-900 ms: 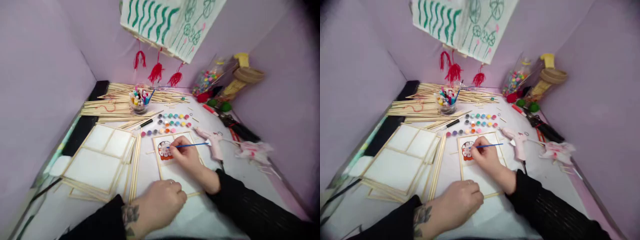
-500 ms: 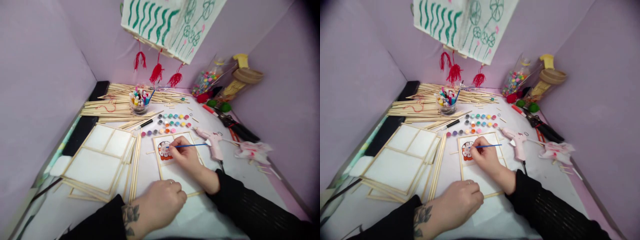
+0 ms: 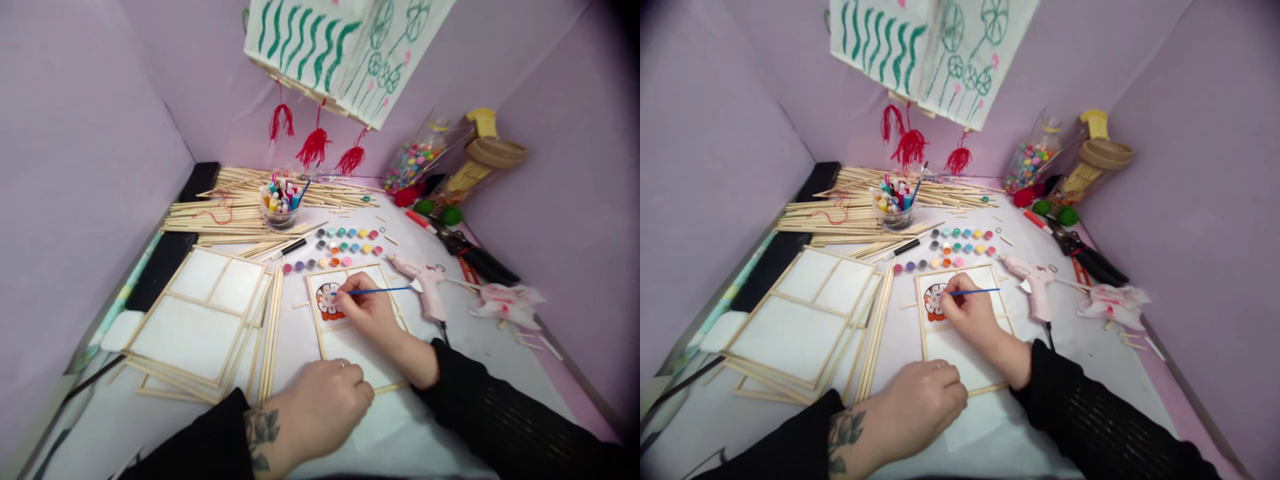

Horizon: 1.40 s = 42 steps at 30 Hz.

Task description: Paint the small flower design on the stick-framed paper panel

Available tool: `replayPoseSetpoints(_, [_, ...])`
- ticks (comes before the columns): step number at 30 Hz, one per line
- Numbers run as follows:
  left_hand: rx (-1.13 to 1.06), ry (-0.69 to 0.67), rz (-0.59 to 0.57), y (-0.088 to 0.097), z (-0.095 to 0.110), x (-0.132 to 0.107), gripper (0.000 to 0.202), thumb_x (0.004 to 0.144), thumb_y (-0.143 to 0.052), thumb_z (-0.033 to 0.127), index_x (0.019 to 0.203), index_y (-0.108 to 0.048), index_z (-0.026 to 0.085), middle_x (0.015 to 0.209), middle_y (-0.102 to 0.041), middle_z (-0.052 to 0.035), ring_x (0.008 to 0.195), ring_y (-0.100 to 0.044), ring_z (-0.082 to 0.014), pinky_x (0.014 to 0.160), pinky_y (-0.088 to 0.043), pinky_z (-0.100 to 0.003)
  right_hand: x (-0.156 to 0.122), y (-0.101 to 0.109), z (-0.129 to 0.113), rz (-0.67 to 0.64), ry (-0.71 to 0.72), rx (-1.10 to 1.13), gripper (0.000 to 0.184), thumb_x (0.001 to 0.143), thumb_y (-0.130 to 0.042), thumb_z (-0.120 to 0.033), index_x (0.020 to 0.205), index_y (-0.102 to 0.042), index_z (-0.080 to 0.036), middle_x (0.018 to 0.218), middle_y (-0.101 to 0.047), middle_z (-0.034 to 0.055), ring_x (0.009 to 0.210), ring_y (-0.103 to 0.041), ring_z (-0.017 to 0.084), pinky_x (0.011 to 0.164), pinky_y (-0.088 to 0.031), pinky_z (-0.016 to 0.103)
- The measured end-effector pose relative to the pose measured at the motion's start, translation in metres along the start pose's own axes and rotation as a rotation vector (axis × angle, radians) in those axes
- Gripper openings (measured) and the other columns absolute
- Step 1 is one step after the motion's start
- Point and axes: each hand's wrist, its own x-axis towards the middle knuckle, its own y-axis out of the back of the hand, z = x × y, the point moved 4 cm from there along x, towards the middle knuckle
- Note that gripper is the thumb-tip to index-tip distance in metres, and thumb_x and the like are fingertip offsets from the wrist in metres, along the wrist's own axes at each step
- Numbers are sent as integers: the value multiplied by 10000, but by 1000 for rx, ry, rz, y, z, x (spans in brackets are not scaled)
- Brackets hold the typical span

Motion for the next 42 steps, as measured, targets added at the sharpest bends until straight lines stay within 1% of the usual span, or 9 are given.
replayPoseSetpoints(8, [-6,1,-16,-1,0,0,126,919,-515,215,799,-481,193,755,-514,13,687,-490,-169,542,-331,-317,0,1,-1,8,2,10,88,780,-559,-195,721,-500,-222,608,-528,-42,532,-500,109,491,-400,231])
replayPoseSetpoints(19, [-2,-4,-22,0,0,0,122,920,-509,209,800,-497,188,755,-514,7,682,-482,-164,539,-337,-314,-2,-1,5,-41,-19,15,65,794,-561,-204,759,-508,-218,650,-541,-35,548,-516,109,499,-411,231])
replayPoseSetpoints(42, [-14,7,-41,1,0,0,142,940,-483,216,801,-492,187,759,-521,8,697,-493,-167,554,-344,-310,-3,-2,5,-70,-15,33,69,770,-569,-187,747,-512,-220,657,-567,-28,570,-546,119,512,-441,236])
